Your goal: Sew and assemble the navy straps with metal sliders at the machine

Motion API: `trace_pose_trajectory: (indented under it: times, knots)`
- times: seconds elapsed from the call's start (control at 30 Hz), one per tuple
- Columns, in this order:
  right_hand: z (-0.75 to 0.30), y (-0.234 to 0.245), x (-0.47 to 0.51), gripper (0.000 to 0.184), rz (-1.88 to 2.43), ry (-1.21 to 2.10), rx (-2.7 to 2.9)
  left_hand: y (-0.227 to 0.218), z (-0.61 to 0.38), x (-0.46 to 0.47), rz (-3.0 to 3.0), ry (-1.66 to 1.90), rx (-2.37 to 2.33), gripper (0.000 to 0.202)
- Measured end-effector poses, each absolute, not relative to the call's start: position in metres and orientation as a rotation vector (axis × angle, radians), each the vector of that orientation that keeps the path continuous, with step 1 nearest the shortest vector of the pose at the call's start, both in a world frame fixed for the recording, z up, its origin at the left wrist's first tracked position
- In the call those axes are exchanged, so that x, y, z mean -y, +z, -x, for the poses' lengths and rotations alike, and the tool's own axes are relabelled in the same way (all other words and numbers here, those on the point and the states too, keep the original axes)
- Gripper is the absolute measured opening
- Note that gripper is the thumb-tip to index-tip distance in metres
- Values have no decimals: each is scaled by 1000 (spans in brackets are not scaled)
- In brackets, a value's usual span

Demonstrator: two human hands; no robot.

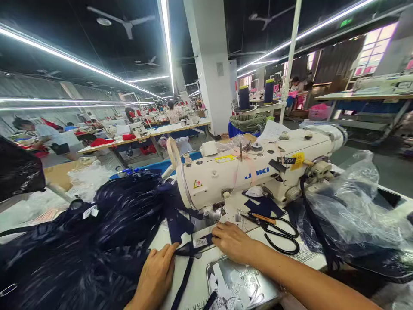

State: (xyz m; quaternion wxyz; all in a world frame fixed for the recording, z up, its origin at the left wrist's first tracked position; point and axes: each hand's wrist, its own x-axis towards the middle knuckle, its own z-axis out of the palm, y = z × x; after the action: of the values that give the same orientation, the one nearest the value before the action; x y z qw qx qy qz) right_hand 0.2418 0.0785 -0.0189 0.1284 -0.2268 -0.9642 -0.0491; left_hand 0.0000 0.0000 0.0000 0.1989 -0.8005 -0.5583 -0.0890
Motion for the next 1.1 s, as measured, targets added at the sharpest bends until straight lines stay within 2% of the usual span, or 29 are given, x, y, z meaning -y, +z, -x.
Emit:
trace_pose_trajectory:
  times: [0.17, 0.3, 0.43, 0.57, 0.87, 1.1]
  knots:
    - [-243, -13, -102, 14, 762, -247, 2818, 8, -18, -47, 2250, -461, 1600, 36]
    - [-243, -15, -109, 14, 737, -283, 2787, 14, -34, -55, 2348, -600, 1386, 34]
    - [-243, -20, -108, 17, 741, -259, 2724, 11, -48, -51, 2505, -411, 1159, 33]
    - [-245, -22, -106, 14, 751, -143, 2756, 3, -52, -51, 2568, -252, 1150, 32]
    - [-249, -16, -105, 20, 807, 105, 2678, -3, -49, -53, 2639, -240, 1215, 36]
    - [-251, -15, -104, 26, 781, 128, 2613, -9, -49, -53, 2605, -86, 1121, 43]
